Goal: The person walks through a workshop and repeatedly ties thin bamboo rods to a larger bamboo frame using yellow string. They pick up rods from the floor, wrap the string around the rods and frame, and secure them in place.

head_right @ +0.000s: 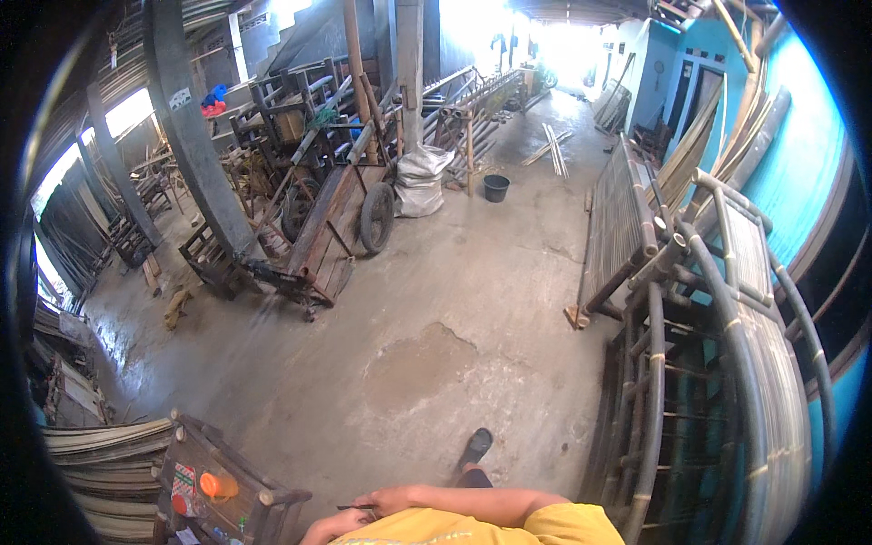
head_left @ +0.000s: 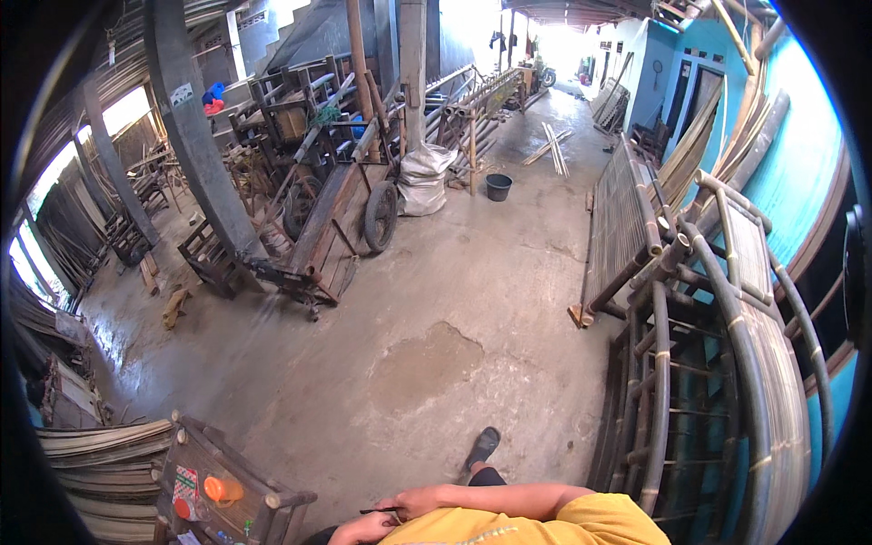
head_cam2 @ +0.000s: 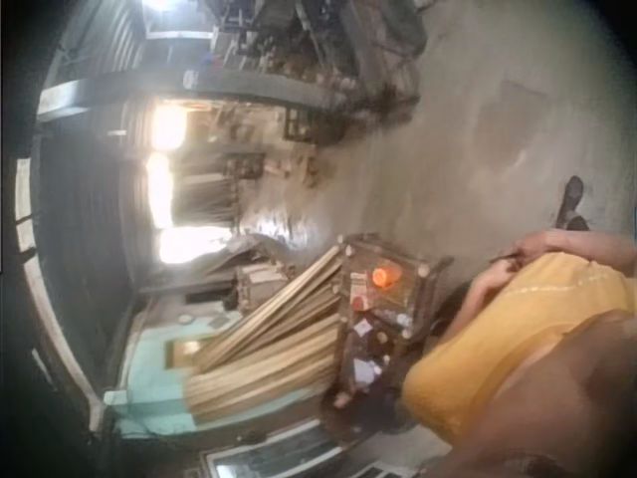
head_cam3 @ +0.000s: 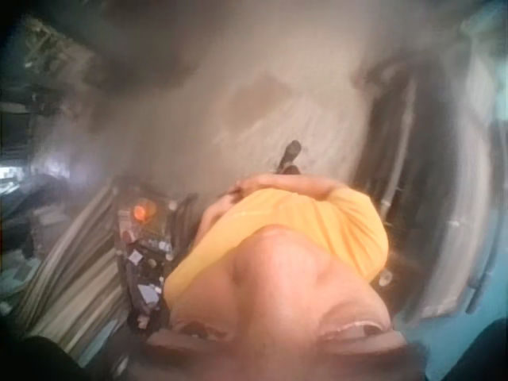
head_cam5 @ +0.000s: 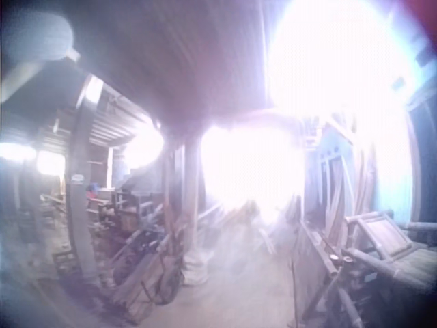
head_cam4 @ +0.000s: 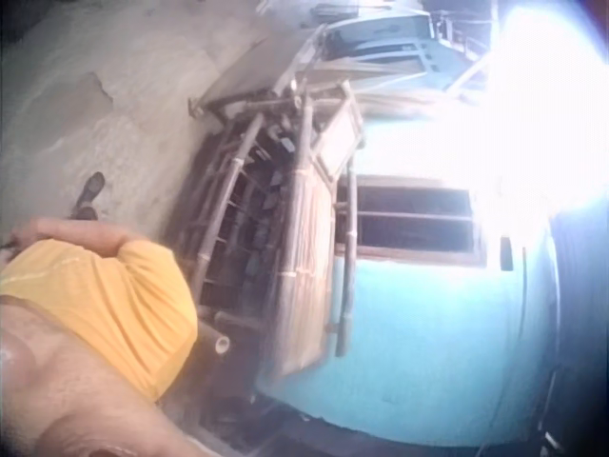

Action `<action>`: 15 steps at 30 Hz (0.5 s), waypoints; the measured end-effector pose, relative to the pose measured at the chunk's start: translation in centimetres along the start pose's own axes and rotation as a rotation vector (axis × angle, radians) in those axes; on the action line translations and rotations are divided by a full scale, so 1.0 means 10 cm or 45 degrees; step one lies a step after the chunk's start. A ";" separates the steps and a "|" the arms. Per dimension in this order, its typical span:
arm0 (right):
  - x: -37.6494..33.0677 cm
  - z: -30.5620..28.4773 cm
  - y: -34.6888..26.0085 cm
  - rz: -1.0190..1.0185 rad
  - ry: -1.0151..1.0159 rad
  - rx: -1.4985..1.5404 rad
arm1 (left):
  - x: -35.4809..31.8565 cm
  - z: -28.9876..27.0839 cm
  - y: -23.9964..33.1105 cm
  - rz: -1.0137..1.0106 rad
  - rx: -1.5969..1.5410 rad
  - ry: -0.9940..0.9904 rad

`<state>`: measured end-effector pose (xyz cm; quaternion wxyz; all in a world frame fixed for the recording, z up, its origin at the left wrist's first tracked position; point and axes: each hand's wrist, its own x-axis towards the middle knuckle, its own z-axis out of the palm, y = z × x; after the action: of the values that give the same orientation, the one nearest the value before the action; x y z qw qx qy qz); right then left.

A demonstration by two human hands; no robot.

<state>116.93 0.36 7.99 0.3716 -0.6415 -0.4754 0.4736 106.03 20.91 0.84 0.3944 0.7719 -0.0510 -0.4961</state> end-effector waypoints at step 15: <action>-0.92 -3.72 0.76 -0.293 0.632 0.955 | 2.34 -2.02 2.96 0.744 -0.961 0.487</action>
<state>153.76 -11.51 13.58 0.7306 -0.5000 -0.2361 0.4007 143.29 0.97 7.37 0.7701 0.6061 -0.0087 -0.1989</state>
